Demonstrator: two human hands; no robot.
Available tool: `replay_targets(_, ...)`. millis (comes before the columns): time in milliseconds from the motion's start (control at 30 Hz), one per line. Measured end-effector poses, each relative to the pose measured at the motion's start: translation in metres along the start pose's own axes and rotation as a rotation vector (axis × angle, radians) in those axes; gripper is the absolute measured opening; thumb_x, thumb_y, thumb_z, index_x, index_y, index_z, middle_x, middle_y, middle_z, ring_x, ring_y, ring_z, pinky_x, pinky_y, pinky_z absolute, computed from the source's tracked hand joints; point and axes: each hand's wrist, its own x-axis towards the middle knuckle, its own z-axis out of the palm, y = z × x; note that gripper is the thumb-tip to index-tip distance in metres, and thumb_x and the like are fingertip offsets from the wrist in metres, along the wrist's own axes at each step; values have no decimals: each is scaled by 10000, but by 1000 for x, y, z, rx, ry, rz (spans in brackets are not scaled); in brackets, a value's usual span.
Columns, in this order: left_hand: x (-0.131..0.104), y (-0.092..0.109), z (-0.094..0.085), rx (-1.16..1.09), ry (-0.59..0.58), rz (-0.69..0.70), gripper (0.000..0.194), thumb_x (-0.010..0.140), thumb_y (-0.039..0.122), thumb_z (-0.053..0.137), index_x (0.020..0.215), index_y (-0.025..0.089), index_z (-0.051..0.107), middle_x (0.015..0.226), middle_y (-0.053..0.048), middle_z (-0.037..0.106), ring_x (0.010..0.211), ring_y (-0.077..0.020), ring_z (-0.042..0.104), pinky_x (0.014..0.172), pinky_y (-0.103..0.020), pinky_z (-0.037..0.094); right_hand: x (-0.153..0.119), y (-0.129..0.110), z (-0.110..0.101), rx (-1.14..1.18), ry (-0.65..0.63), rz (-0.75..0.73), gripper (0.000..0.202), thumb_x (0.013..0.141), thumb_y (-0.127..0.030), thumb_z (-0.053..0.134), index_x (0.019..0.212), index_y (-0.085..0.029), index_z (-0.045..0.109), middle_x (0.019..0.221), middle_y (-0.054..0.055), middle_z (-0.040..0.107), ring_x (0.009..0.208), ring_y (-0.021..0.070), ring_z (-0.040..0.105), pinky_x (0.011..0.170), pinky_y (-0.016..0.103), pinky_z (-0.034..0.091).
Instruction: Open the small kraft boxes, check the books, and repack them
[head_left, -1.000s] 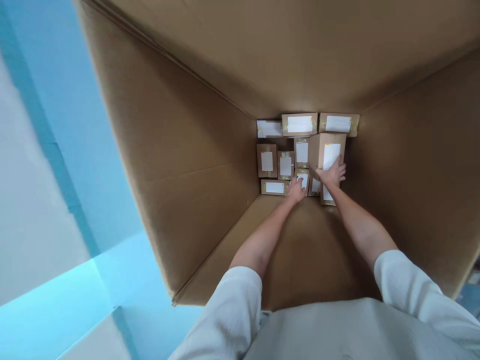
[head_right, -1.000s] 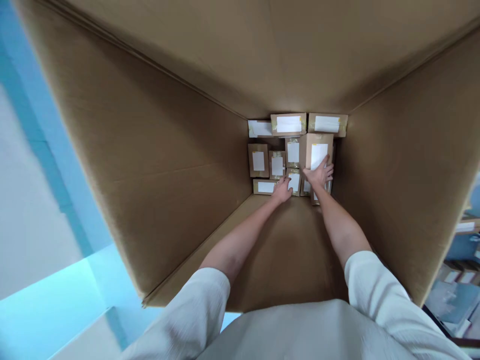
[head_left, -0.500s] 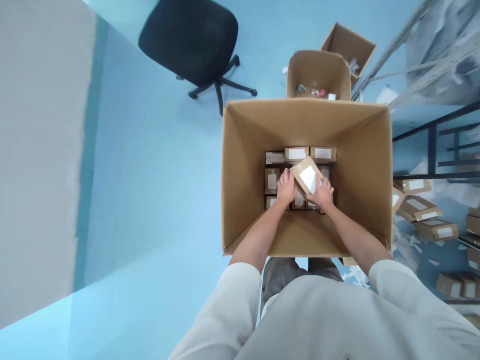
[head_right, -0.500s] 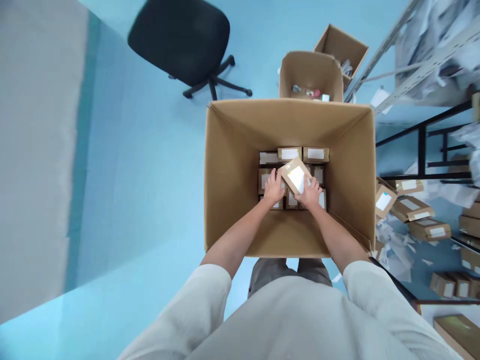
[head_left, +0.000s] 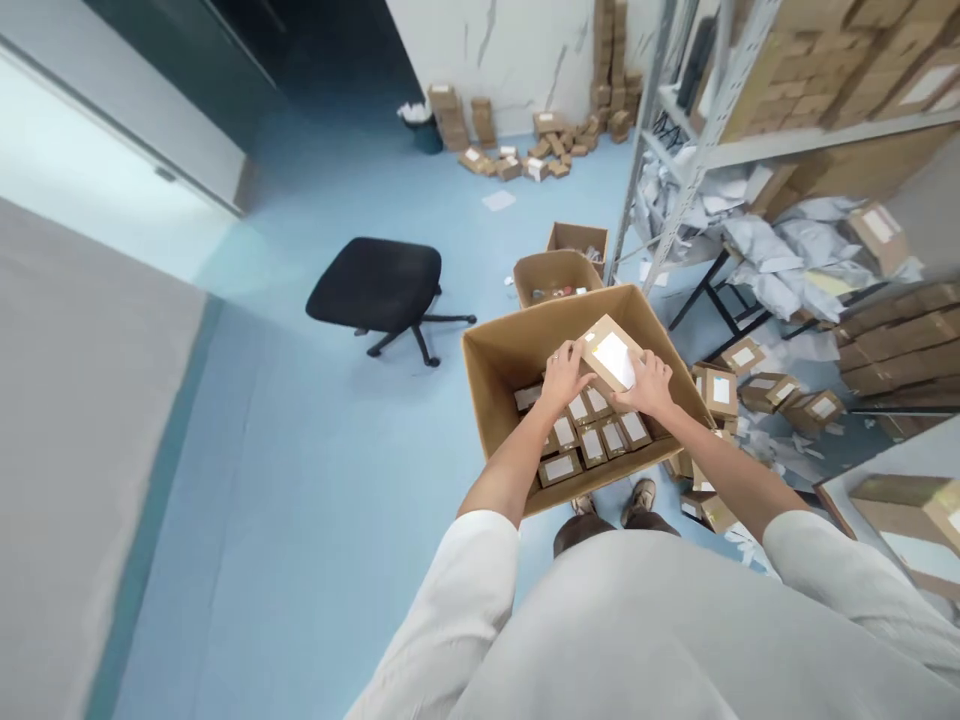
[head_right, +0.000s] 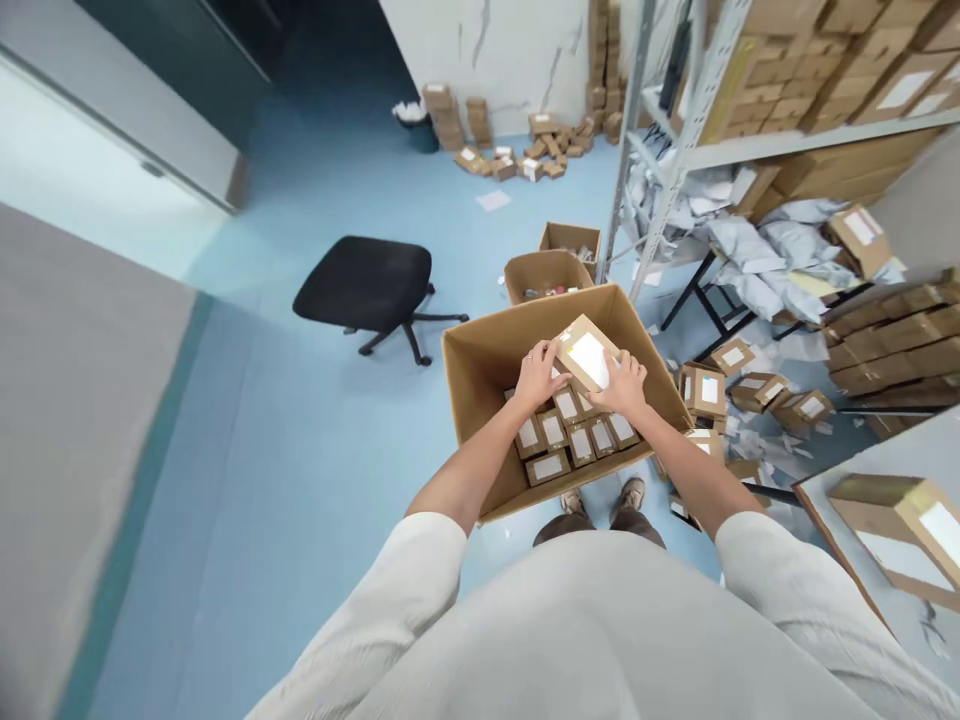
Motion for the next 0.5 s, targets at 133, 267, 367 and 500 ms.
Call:
replay_targets(133,21,58,-34,31,63,98,899,1034,504,708,1772,276,247,1723,-189,387,1586,-362,431,1301,-493,367,-7,26,-68,18,149,44,1171,712,-667,863,1702,-244,404,1623,233,397,1420,470,356,1156,588,292)
replay_targets(267,39,130,-36,35,66,220,874,1049,536,683,1775,291,261,1739,-185,365,1607,-367,401,1310,-486,354,-38,76,-118,1,215,148,1171,723,-667,873,1714,-281,385,1683,229,341,1439,502,317,1147,615,290)
replay_targets(367,50,191,-17,20,38,334,868,1043,533,699,1769,289,289,1747,-186,355,1602,-383,413,1310,-485,354,-75,126,-137,-19,248,260,1170,734,-676,867,1720,-282,376,1703,231,320,1448,508,310,1149,622,285)
replay_targets(500,49,284,36,-14,-47,465,868,1041,492,712,1767,270,291,1773,-196,324,1581,-406,464,1302,-496,381,-140,202,-144,-1,289,402,1141,743,-695,849,1699,-251,412,1686,248,342,1444,501,322,1150,618,288)
